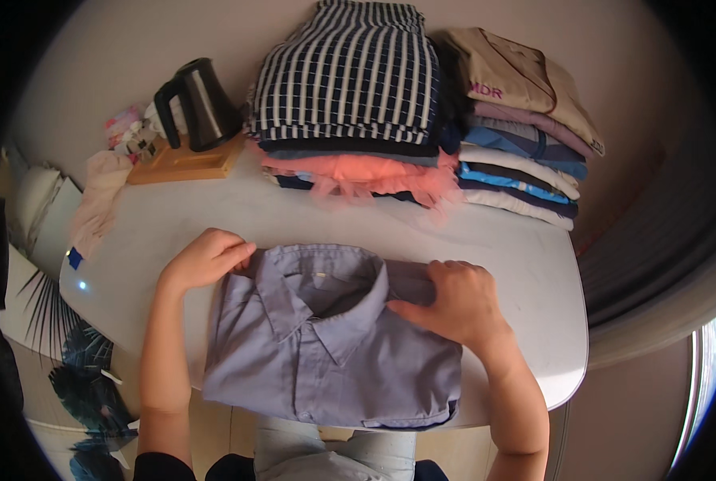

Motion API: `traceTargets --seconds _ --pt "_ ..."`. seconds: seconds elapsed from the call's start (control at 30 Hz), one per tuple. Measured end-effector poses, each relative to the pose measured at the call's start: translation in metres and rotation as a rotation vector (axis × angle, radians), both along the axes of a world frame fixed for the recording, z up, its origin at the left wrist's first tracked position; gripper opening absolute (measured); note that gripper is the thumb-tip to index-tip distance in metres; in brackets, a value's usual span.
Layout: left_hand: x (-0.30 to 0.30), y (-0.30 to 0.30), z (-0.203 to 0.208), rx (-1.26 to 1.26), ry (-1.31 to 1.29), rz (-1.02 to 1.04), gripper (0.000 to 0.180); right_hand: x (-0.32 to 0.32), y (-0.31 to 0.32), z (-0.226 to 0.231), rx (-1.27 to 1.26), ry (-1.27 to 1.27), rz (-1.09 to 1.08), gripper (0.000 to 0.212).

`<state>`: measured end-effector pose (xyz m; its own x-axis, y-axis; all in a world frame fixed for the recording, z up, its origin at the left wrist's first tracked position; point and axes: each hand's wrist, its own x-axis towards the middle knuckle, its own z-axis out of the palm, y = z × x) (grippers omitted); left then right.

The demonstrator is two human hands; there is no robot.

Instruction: The person folds a light purple button-up shirt on a white table. They button the front placket, smooth the fabric, fold the sleeves inward, fold the sides, and then fold the shirt into a compact rectangle.

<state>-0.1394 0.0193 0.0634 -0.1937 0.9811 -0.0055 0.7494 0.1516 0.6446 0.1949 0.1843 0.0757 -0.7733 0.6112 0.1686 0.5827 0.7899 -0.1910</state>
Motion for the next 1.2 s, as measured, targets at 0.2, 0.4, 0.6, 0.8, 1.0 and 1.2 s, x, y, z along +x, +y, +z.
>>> traceTargets --seconds 0.2,0.4,0.6,0.8,1.0,1.2 --pt "-0.012 -0.013 0.01 -0.215 -0.121 -0.314 0.017 0.015 0.016 0.008 -0.178 -0.022 -0.001 0.051" --pt "-0.029 -0.015 0.005 -0.27 -0.419 -0.239 0.011 0.021 0.036 0.001 -0.554 -0.049 0.061 0.041" --pt "-0.047 -0.014 -0.003 -0.326 -0.516 -0.177 0.011 0.023 0.047 -0.008 -0.716 0.004 0.094 0.041" --pt "-0.05 -0.014 -0.007 -0.355 -0.592 -0.147 0.014 0.03 0.053 -0.004 -0.803 0.074 0.051 0.039" --pt "-0.043 -0.01 -0.008 -0.215 -0.451 -0.051 0.021 0.026 0.051 -0.007 -0.604 0.11 0.051 0.032" --pt "0.036 0.008 0.008 0.702 0.177 -0.017 0.061 0.0 0.004 0.0 -0.06 0.548 0.267 0.071"
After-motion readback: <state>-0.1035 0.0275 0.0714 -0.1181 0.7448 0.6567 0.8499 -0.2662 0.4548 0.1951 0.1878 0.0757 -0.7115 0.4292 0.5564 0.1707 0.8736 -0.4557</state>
